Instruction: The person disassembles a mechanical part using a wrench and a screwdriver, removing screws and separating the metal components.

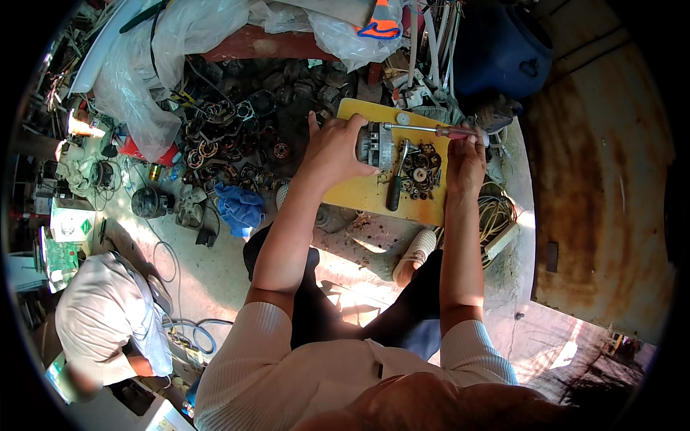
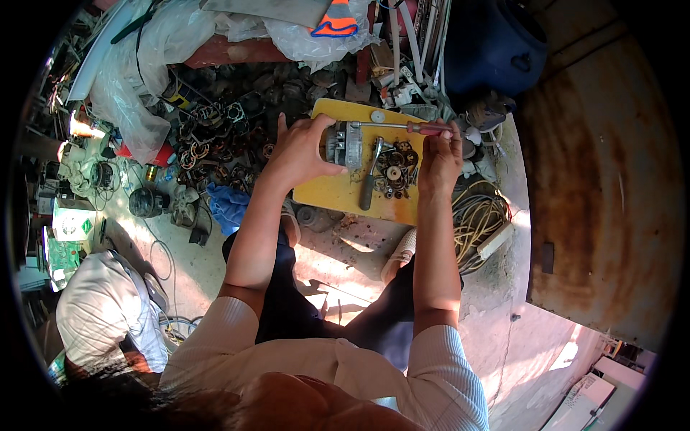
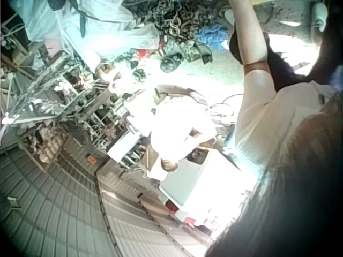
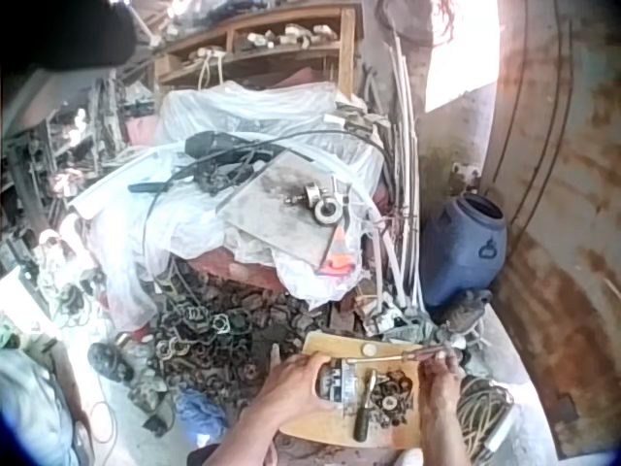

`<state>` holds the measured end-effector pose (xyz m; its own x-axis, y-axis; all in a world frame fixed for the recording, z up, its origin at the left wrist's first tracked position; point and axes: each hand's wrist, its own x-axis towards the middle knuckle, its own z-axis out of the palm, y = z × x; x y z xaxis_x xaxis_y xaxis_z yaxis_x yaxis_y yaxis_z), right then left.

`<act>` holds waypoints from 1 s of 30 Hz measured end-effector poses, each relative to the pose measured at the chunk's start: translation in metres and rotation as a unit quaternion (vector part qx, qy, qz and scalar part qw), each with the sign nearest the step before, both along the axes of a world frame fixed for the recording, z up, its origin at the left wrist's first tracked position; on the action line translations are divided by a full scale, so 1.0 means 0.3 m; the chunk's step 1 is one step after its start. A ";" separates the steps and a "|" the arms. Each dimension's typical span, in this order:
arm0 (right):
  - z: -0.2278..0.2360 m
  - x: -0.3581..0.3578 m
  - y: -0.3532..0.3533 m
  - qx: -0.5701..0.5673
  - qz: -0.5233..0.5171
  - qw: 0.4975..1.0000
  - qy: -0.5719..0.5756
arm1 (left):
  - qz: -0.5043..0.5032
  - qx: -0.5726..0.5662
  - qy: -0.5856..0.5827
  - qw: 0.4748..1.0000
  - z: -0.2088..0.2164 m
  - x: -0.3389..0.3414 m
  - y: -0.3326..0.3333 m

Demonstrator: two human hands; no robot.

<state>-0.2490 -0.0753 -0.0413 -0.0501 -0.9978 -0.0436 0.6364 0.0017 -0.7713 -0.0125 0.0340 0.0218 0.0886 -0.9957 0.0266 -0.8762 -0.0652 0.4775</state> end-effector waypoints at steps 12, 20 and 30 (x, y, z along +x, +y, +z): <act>-0.047 -0.035 -0.034 0.073 -0.036 0.997 0.017 | -0.006 -0.013 0.008 1.000 -0.001 -0.005 -0.003; -0.013 -0.019 -0.023 0.019 0.026 0.998 -0.053 | -0.005 -0.008 0.003 1.000 -0.001 -0.001 -0.001; -0.039 -0.047 -0.039 0.099 -0.007 0.995 0.002 | -0.005 -0.008 0.005 1.000 0.002 -0.001 0.002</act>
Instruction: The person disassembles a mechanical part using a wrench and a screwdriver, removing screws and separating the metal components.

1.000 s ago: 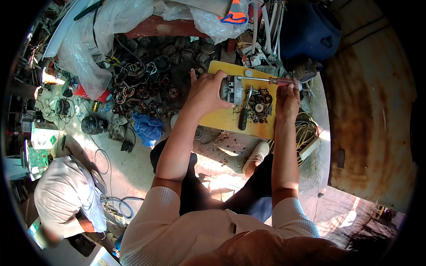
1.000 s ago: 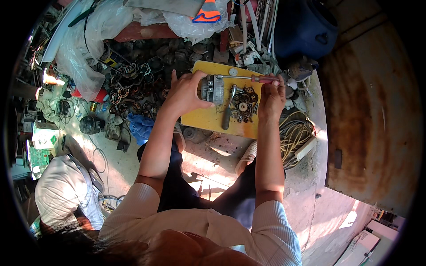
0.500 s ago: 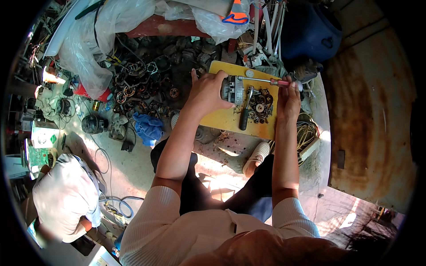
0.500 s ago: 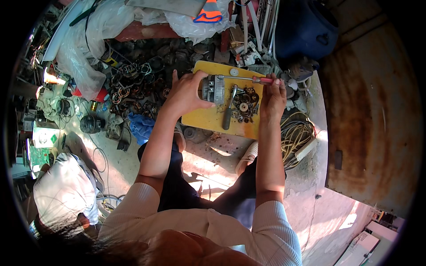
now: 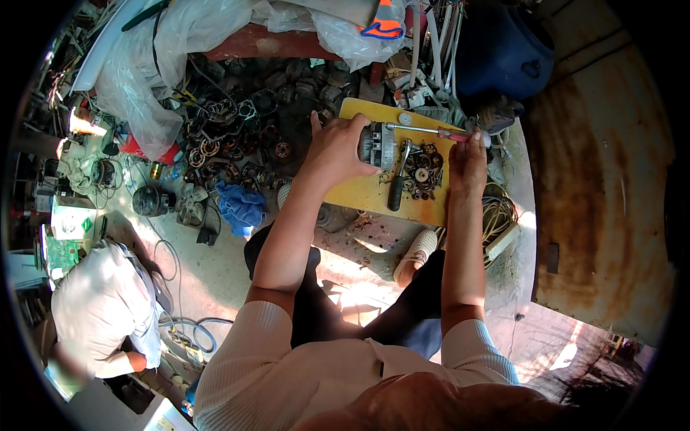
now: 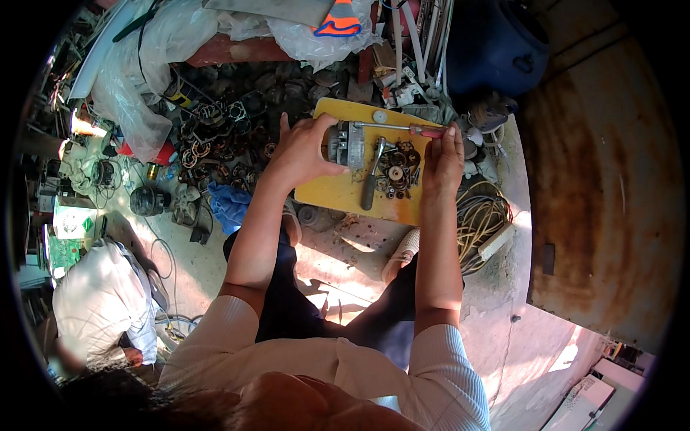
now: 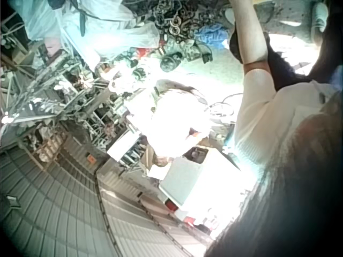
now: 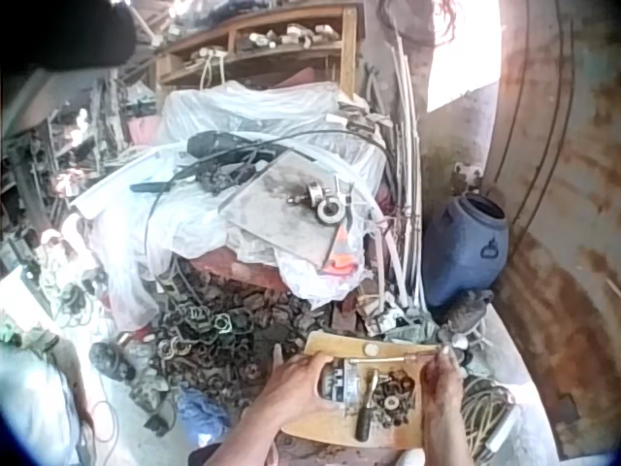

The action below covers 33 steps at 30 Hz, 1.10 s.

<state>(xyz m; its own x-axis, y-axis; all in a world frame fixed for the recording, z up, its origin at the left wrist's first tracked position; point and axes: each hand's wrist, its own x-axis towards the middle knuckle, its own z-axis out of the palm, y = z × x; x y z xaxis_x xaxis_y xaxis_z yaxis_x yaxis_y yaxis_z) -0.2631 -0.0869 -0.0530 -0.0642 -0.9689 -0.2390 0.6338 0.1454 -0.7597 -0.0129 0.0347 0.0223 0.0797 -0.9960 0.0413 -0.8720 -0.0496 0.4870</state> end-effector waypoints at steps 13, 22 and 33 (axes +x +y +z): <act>0.089 0.070 0.069 0.018 -0.026 0.999 0.036 | 0.003 -0.001 -0.004 1.000 -0.013 0.006 0.002; 0.008 0.021 0.018 -0.040 -0.005 0.999 0.012 | 0.004 0.004 -0.005 1.000 -0.005 0.004 -0.001; 0.071 0.070 0.059 -0.003 -0.019 1.000 0.015 | 0.006 -0.002 -0.011 1.000 -0.013 0.002 0.004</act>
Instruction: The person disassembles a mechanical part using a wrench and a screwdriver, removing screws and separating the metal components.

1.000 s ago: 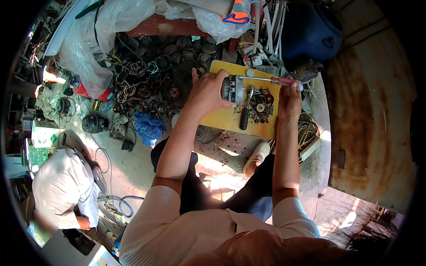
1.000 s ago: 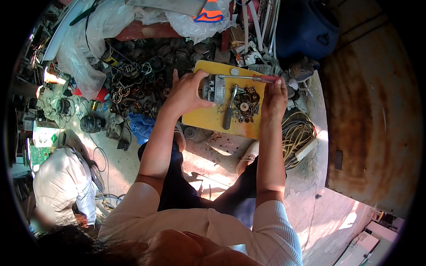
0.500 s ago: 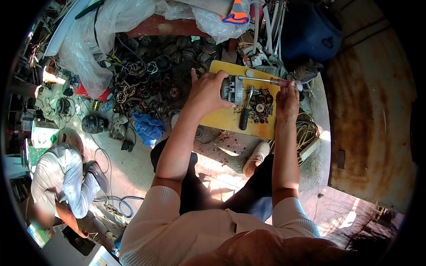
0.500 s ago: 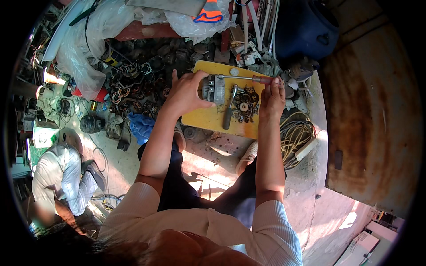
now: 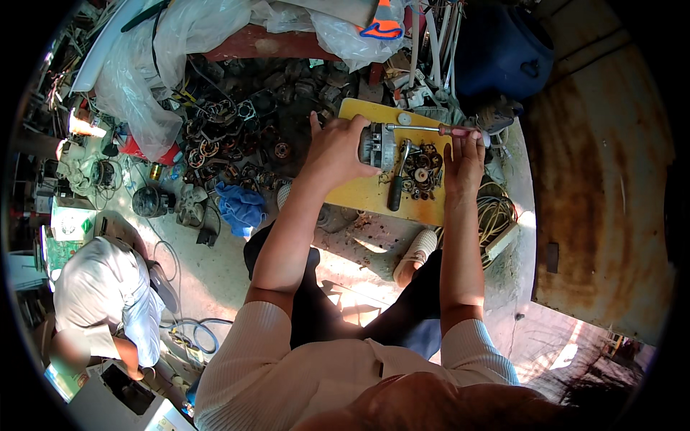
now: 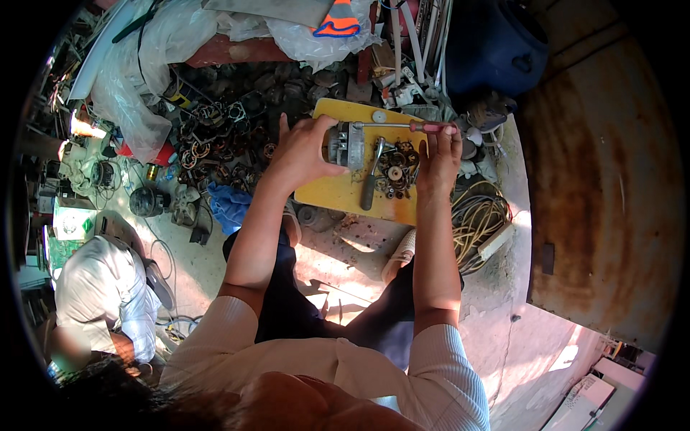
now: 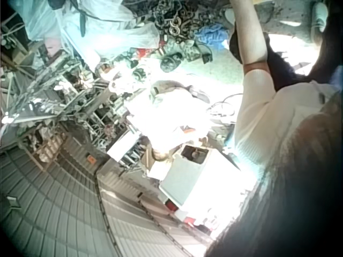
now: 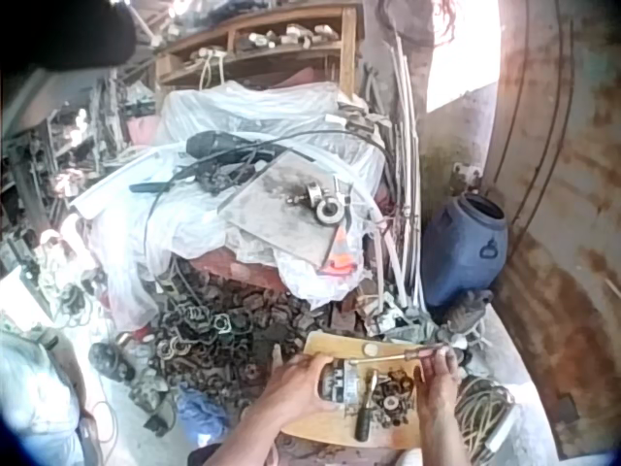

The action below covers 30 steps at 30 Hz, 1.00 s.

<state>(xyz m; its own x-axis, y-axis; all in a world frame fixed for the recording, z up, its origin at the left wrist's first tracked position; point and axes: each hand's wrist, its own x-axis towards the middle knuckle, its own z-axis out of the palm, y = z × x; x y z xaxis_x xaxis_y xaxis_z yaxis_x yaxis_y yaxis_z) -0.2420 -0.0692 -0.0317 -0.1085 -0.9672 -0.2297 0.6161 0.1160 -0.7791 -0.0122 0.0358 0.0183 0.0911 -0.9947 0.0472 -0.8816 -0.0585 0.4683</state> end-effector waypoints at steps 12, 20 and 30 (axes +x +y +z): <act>-0.068 -0.036 -0.024 0.059 0.048 0.996 -0.036 | 0.057 -0.031 0.289 0.955 -0.092 0.083 -0.066; -0.020 -0.023 -0.007 0.074 0.040 0.996 0.006 | 0.048 -0.009 0.323 0.945 -0.114 0.076 -0.089; -0.018 -0.019 -0.004 0.057 0.028 0.998 0.012 | 0.062 -0.032 0.292 0.954 -0.110 0.056 -0.089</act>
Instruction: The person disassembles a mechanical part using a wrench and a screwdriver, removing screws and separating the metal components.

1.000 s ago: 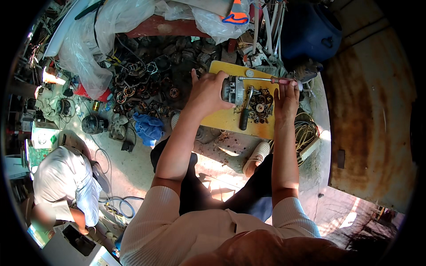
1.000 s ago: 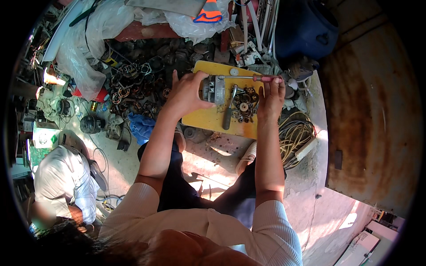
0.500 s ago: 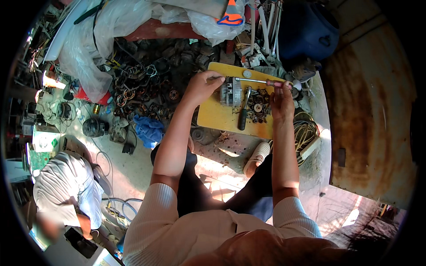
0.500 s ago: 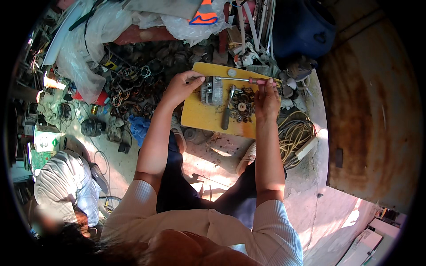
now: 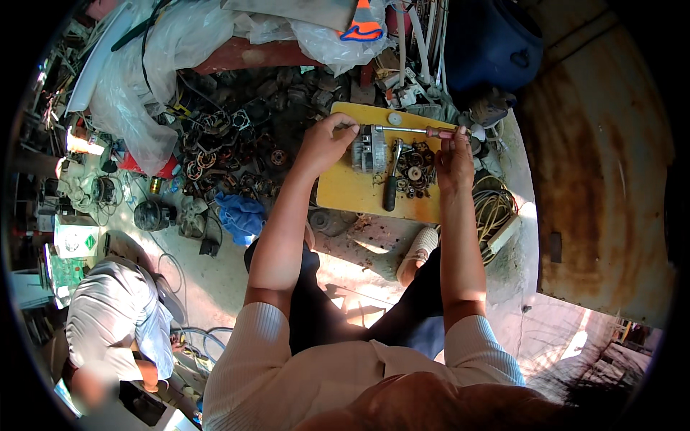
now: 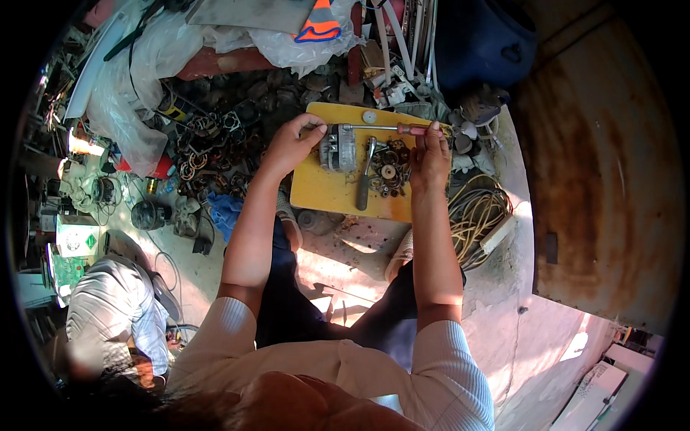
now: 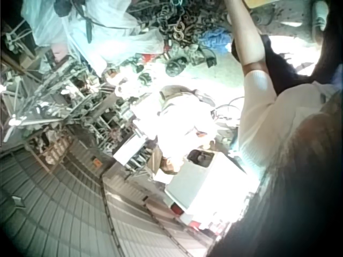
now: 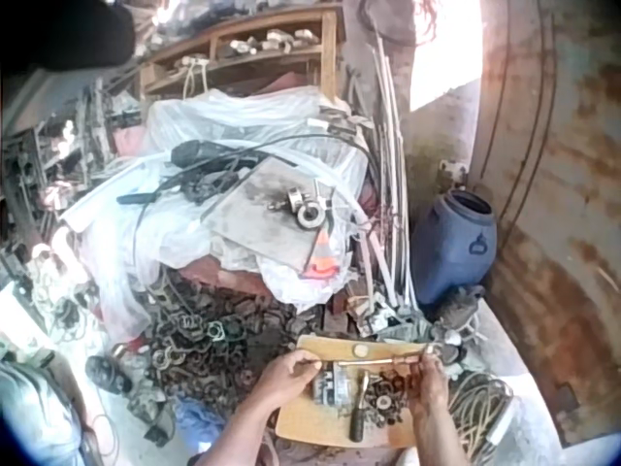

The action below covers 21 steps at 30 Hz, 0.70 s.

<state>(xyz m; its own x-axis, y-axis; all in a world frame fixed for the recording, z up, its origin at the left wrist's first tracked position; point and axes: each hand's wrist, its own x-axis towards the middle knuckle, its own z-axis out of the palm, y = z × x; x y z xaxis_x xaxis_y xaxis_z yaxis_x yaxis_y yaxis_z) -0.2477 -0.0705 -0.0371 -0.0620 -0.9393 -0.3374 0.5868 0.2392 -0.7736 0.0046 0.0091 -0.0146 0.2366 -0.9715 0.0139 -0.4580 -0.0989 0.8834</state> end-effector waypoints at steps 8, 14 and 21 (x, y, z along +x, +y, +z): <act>-0.046 -0.048 -0.031 -0.045 0.053 0.998 -0.007 | 0.024 0.036 -0.122 0.992 0.033 -0.018 0.003; -0.027 -0.031 -0.022 -0.061 0.005 0.998 -0.016 | 0.042 0.033 -0.144 0.988 0.026 -0.026 0.001; -0.017 -0.010 -0.011 -0.116 -0.003 0.993 -0.020 | 0.057 0.021 -0.149 0.987 0.028 -0.035 0.003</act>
